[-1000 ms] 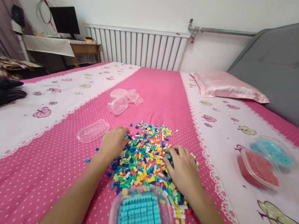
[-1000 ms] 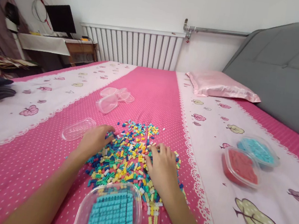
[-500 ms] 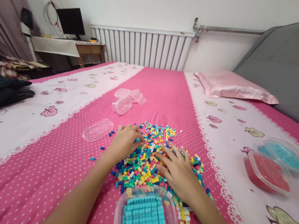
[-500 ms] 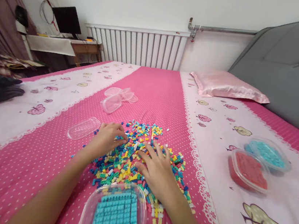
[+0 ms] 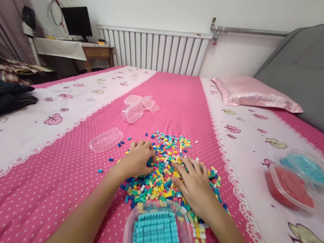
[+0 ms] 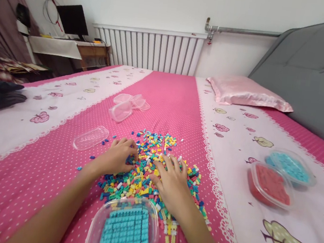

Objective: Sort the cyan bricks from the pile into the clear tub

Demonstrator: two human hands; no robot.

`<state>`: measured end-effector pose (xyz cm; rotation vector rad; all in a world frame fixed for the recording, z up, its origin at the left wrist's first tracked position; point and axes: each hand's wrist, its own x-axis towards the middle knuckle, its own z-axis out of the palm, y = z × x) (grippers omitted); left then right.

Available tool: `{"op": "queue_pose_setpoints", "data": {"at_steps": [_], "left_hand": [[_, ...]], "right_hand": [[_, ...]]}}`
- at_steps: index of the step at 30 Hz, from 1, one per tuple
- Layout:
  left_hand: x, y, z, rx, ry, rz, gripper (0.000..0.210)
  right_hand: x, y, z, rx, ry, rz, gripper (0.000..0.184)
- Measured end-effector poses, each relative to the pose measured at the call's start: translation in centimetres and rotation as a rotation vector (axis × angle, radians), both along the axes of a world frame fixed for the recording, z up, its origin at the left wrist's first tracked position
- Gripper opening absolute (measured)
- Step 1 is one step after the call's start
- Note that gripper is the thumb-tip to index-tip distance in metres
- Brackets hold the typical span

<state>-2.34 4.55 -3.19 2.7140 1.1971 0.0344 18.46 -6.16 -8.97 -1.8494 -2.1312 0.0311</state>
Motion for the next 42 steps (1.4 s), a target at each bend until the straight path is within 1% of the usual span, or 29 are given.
{"op": "queue_pose_setpoints", "data": {"at_steps": [3, 6, 9, 13, 17, 21, 26, 31, 34, 36, 38, 42], "left_hand": [[0.0, 0.0, -0.2, 0.014, 0.014, 0.013, 0.013], [0.0, 0.0, -0.2, 0.044, 0.039, 0.03, 0.017], [-0.3, -0.3, 0.1, 0.073, 0.06, 0.034, 0.02], [-0.9, -0.4, 0.5, 0.095, 0.078, 0.05, 0.017], [-1.1, -0.1, 0.5, 0.092, 0.053, 0.048, 0.018], [-0.8, 0.3, 0.3, 0.079, -0.018, 0.036, 0.014], [-0.5, 0.6, 0.5, -0.009, -0.118, -0.022, 0.019], [0.3, 0.3, 0.9, -0.156, -0.218, -0.169, 0.024], [1.0, -0.5, 0.9, -0.263, -0.356, -0.284, 0.022], [1.3, -0.9, 0.8, -0.325, -0.465, -0.33, 0.021], [1.4, -1.0, 0.7, -0.345, -0.503, -0.333, 0.019], [1.1, -0.6, 0.4, -0.35, -0.456, -0.322, 0.015]], "right_hand": [[0.0, 0.0, -0.1, -0.01, 0.003, 0.003, 0.054], [0.1, -0.1, -0.1, -0.021, 0.006, 0.008, 0.056], [0.1, -0.1, 0.0, -0.027, 0.007, 0.014, 0.054], [0.2, 0.0, 0.1, -0.027, 0.009, 0.015, 0.05], [0.3, 0.1, -0.1, -0.017, 0.017, 0.011, 0.047], [0.2, 0.0, -0.4, 0.009, 0.04, 0.009, 0.044], [0.3, 0.1, -0.4, 0.065, 0.097, 0.024, 0.039], [0.2, 0.4, 0.3, 0.145, 0.199, 0.057, 0.035], [-0.2, 0.5, 1.1, 0.192, 0.276, 0.116, 0.031], [-0.4, 0.4, 1.6, 0.22, 0.326, 0.131, 0.025], [-0.5, 0.2, 1.9, 0.243, 0.363, 0.129, 0.018], [-0.8, -0.1, 2.3, 0.254, 0.406, 0.155, 0.009]]}}
